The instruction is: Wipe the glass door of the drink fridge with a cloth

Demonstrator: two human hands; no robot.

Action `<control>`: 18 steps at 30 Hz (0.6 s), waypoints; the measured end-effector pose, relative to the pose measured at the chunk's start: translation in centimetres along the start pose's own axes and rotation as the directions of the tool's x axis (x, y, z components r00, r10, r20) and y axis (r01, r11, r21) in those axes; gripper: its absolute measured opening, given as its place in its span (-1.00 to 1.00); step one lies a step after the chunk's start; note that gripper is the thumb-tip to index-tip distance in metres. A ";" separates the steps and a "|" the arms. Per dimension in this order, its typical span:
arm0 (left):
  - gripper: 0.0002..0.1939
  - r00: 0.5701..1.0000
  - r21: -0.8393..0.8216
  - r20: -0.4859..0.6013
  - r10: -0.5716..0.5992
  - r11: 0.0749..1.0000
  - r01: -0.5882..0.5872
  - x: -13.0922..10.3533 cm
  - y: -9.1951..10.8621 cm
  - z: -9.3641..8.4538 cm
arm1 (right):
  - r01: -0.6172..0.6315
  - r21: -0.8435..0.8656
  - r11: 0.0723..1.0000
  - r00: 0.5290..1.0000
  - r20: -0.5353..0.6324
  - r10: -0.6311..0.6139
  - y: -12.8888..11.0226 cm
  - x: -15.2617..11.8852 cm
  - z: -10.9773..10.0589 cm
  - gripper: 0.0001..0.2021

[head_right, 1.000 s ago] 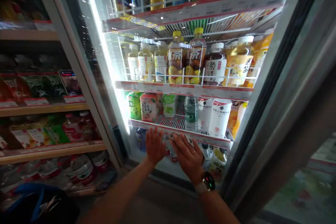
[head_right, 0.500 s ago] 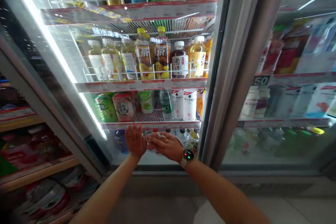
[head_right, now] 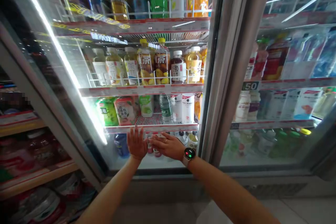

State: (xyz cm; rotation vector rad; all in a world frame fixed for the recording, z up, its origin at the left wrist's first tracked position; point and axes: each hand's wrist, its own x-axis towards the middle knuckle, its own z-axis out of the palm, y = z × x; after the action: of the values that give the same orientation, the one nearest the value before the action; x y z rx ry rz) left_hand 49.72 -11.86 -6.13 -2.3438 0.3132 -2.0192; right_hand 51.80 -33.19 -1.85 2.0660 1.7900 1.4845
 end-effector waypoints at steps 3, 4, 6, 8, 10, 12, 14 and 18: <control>-0.40 1.000 0.002 0.026 -0.009 1.000 0.009 -0.2 -0.1 -0.1 | -0.005 -0.041 0.999 1.000 -0.026 0.004 1.2 1.1 -0.9 -0.66; -0.40 1.000 0.014 0.029 -0.006 1.000 0.006 -0.3 -0.1 -0.1 | -0.014 -0.052 0.999 0.999 -0.040 0.012 1.5 1.5 -1.1 -0.66; -0.39 0.999 0.049 0.031 0.010 0.999 -0.012 -0.4 0.0 -0.3 | -0.031 -0.063 0.998 0.997 -0.070 0.026 2.0 2.3 -1.5 -0.65; -0.40 0.999 0.065 0.045 0.007 0.998 -0.010 -0.4 0.0 -0.6 | -0.043 -0.062 0.997 0.994 -0.106 0.036 2.1 3.0 -1.7 -0.65; -0.39 0.998 0.080 0.058 0.020 0.997 -0.024 -0.6 0.0 -0.8 | -0.042 -0.063 0.997 0.991 -0.132 0.033 2.1 3.4 -1.9 -0.65; -0.38 0.995 0.108 0.096 0.017 0.994 -0.027 -0.8 -0.1 -0.9 | -0.050 -0.064 0.997 0.989 -0.143 0.040 2.3 3.7 -2.0 -0.63; -0.35 0.991 0.128 0.131 0.017 0.991 -0.034 -1.1 -0.2 -0.9 | -0.084 -0.072 0.994 0.986 -0.151 0.072 2.7 4.1 -2.4 -0.59; -0.30 0.986 0.152 0.165 0.015 0.988 -0.040 -1.7 -0.3 -0.9 | -0.184 -0.103 0.977 0.967 -0.195 0.162 3.6 5.4 -3.0 -0.53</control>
State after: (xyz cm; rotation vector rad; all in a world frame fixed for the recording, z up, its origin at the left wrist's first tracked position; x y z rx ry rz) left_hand 48.69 -11.19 -7.59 -2.3742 0.1750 -1.7553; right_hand 51.90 -31.79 5.22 2.1356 1.5613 1.8386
